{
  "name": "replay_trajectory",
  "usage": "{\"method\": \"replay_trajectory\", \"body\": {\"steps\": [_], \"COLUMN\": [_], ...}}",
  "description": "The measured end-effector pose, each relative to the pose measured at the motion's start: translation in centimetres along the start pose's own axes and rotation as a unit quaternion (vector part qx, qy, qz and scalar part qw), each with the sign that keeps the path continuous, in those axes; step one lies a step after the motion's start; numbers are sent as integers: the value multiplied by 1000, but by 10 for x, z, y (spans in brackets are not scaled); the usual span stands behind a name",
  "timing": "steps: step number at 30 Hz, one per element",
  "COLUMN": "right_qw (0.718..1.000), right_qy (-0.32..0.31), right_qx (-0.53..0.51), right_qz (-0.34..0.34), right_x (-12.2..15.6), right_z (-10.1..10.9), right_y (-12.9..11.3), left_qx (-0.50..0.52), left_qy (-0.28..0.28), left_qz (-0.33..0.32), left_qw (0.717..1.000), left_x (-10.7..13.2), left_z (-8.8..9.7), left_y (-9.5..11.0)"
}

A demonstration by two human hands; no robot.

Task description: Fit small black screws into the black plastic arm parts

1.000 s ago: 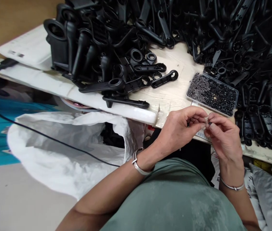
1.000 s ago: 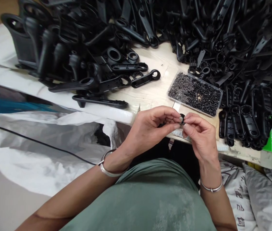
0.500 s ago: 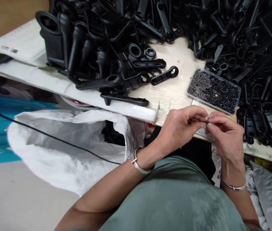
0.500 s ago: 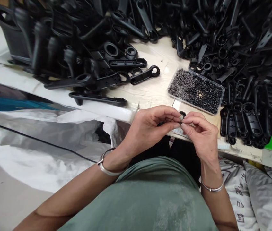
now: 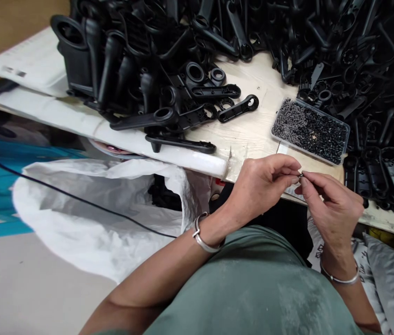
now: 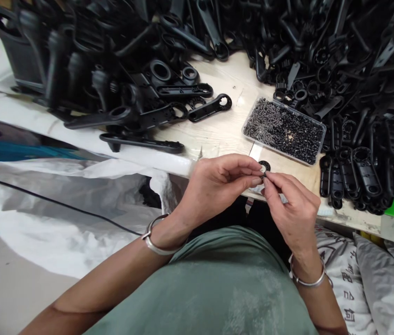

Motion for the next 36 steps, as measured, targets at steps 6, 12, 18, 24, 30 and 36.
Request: {"method": "replay_trajectory", "body": {"steps": [6, 12, 18, 24, 30, 36], "right_qw": [995, 1000, 998, 994, 987, 979], "right_qy": [-29, -7, -15, -63, -77, -65], "right_qx": [58, 18, 46, 85, 115, 159], "right_qz": [78, 2, -41, 29, 84, 111], "right_x": [-6, -6, -1, -5, -10, -13], "right_z": [-4, -2, 8, 0, -7, -8], "right_y": [0, 9, 27, 19, 16, 16], "left_qx": [-37, -142, -357, -402, -452, -476], "left_qy": [2, -10, 4, -19, -33, -65], "left_qz": [-20, -77, -176, -123, -115, -87], "left_qw": [999, 987, 917, 907, 884, 873], "left_x": [-2, 2, 9, 12, 10, 8], "left_z": [1, 14, 26, 20, 18, 15], "left_y": [0, 5, -9, -17, -8, -7]}}
Point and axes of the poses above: each hand's wrist, its own x-axis away from the middle knuckle, its own z-axis out of the back of the hand, y = z × x, the point moved 2 cm from there along -x, towards the middle knuckle, and after that the axes turned 9 degrees about z, right-handed, at the moved point
